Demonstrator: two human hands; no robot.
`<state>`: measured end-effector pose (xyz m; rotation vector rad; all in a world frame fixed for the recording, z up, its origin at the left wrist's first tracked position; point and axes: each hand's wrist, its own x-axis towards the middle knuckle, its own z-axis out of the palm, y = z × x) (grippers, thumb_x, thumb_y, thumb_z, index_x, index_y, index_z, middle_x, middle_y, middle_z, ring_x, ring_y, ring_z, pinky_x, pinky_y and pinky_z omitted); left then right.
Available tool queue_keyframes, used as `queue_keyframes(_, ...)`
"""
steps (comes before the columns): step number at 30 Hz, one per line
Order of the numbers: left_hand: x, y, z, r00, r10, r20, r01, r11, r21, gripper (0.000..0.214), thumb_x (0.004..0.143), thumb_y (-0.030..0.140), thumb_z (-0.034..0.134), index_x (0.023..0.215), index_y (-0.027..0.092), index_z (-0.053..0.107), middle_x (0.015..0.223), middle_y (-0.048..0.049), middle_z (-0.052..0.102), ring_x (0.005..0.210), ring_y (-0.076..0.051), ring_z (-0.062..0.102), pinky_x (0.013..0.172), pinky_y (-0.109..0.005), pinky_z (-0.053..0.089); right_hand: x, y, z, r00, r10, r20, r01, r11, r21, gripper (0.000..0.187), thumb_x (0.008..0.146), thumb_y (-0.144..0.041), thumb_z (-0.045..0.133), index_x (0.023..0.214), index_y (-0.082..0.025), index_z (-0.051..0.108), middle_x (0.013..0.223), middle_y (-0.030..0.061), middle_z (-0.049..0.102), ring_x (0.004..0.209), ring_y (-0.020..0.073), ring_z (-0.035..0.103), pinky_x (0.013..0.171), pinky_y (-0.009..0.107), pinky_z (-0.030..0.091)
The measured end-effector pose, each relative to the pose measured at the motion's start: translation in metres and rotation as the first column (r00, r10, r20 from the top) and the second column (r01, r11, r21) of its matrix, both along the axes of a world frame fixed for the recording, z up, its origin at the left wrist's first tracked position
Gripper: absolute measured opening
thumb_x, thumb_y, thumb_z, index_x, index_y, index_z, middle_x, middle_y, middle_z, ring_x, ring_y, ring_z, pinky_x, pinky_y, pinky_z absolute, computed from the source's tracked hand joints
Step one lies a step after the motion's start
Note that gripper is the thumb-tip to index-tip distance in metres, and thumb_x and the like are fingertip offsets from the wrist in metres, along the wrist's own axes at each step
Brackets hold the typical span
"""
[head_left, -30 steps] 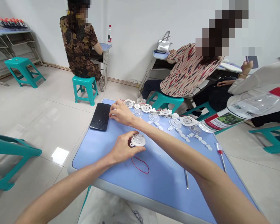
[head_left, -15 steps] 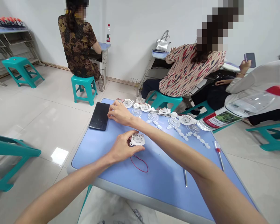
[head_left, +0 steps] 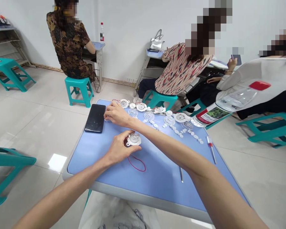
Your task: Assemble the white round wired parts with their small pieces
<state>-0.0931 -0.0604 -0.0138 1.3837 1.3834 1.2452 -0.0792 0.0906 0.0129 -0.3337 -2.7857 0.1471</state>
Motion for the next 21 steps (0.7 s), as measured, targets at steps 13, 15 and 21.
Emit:
queue_keyframes(13,-0.001,-0.003,0.007,0.999,0.015,0.030,-0.014,0.999,-0.038,0.053,0.067,0.025,0.080,0.116,0.014,0.062,0.100,-0.0063,0.071,0.092,-0.022,0.066,0.084,-0.033,0.052,0.029,-0.014,0.011,0.949,-0.065,-0.308,-0.069,0.911,-0.406,0.014,0.087,-0.014,0.061,0.074,-0.019,0.062,0.078,0.0004,0.066,0.079,0.0171,0.050,0.088,0.036,0.036)
queue_keyframes(15,-0.002,-0.003,0.007,1.000,0.009,0.026,-0.008,0.999,-0.041,0.049,0.068,0.025,0.079,0.112,0.015,0.063,0.096,-0.0051,0.071,0.088,-0.021,0.066,0.082,-0.032,0.052,0.042,-0.021,0.013,0.936,-0.128,-0.327,-0.047,0.877,-0.478,0.013,0.087,-0.016,0.059,0.074,-0.020,0.061,0.080,0.0006,0.066,0.081,0.0172,0.051,0.084,0.035,0.038)
queue_keyframes(21,-0.001,-0.001,0.006,0.998,-0.001,0.059,0.005,0.998,-0.062,0.056,0.067,0.026,0.079,0.118,0.015,0.061,0.097,-0.0053,0.071,0.086,-0.019,0.066,0.080,-0.030,0.052,0.098,-0.046,0.014,0.887,-0.323,-0.329,0.026,0.747,-0.664,0.012,0.087,-0.023,0.056,0.076,-0.021,0.059,0.081,0.0012,0.063,0.082,0.0172,0.052,0.079,0.034,0.040)
